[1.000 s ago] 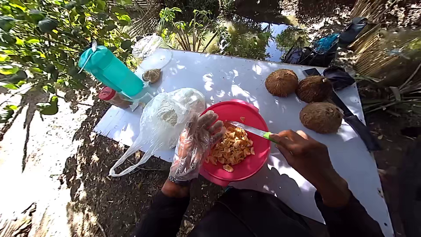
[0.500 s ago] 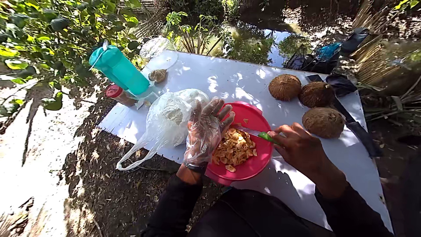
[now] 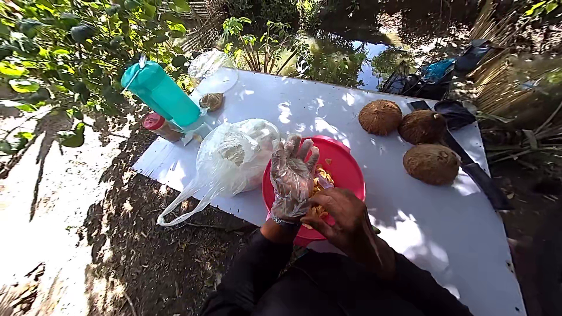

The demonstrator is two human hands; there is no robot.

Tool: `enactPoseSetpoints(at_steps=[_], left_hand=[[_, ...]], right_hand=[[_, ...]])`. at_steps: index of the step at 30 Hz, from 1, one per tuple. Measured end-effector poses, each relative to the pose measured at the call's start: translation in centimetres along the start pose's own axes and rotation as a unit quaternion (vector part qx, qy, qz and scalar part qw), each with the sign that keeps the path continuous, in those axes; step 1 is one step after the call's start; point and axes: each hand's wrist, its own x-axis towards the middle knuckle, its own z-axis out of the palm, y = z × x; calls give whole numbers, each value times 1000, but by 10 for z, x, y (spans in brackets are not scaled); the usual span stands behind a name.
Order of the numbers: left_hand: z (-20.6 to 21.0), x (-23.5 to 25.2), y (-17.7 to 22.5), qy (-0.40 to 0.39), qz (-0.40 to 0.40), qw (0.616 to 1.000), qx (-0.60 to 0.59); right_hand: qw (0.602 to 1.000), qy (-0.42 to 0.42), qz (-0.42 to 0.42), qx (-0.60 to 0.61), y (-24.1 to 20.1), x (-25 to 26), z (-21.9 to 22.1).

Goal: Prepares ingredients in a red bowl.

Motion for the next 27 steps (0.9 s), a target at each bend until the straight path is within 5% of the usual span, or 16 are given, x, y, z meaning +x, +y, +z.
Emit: enactPoseSetpoints(at_steps=[1,3,6,9,11,13,15,19,23,27], left_hand=[[28,3,5,182,-22,983,23],[49,9,11,297,-37,952,63],[46,-13,13,224,-36,960,163],[68,-26,31,283,-143,854,412],[64,-34,39,282,-173,894,302],[52,-37,32,249,-100,947,177],[42,-17,25,135,-58,986,84],[49,2,28,84,-95,980,151],[61,-7,47,102,-140,968,184],[60,-32,67,115,-137,973,147]], right_hand=[[1000,3,1,3,-1,0,2],[1000,9,2,4,-1,-1,5],[999,-17,-15,37,-2,0,8],[991,-69,-75,82,-7,0,11],[987,-82,-101,92,-11,-1,17],[985,-80,-101,112,-13,-3,21],[983,-79,-103,133,-13,-4,23],[972,-146,-143,113,-19,0,12],[921,-272,-206,188,-23,32,-47],[938,-113,-69,320,-17,71,-99]])
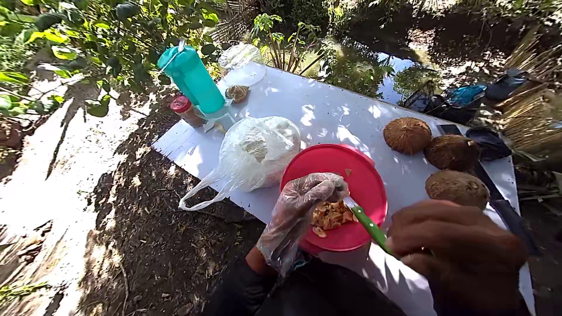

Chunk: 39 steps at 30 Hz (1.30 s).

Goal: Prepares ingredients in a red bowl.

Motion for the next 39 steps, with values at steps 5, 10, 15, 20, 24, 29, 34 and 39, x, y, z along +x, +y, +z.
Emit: enactPoseSetpoints(at_steps=[5,10,15,20,24,29,34,39], left_hand=[[-16,-38,30,-19,81,996,16],[-33,-36,71,104,196,973,70],[-54,-8,89,206,190,951,129],[-71,38,91,195,125,962,148],[-81,74,81,248,80,955,141],[-93,87,71,297,49,925,233],[-103,85,72,279,49,944,168],[-108,91,64,256,56,940,219]], right_hand=[[985,69,144,-57,56,71,4],[947,-63,238,-206,105,120,64],[973,-20,201,-108,142,144,69],[976,51,190,99,139,129,47],[967,45,179,174,123,126,39],[973,25,174,148,111,134,38],[978,-9,172,117,105,130,40],[980,-6,161,118,109,122,41]])
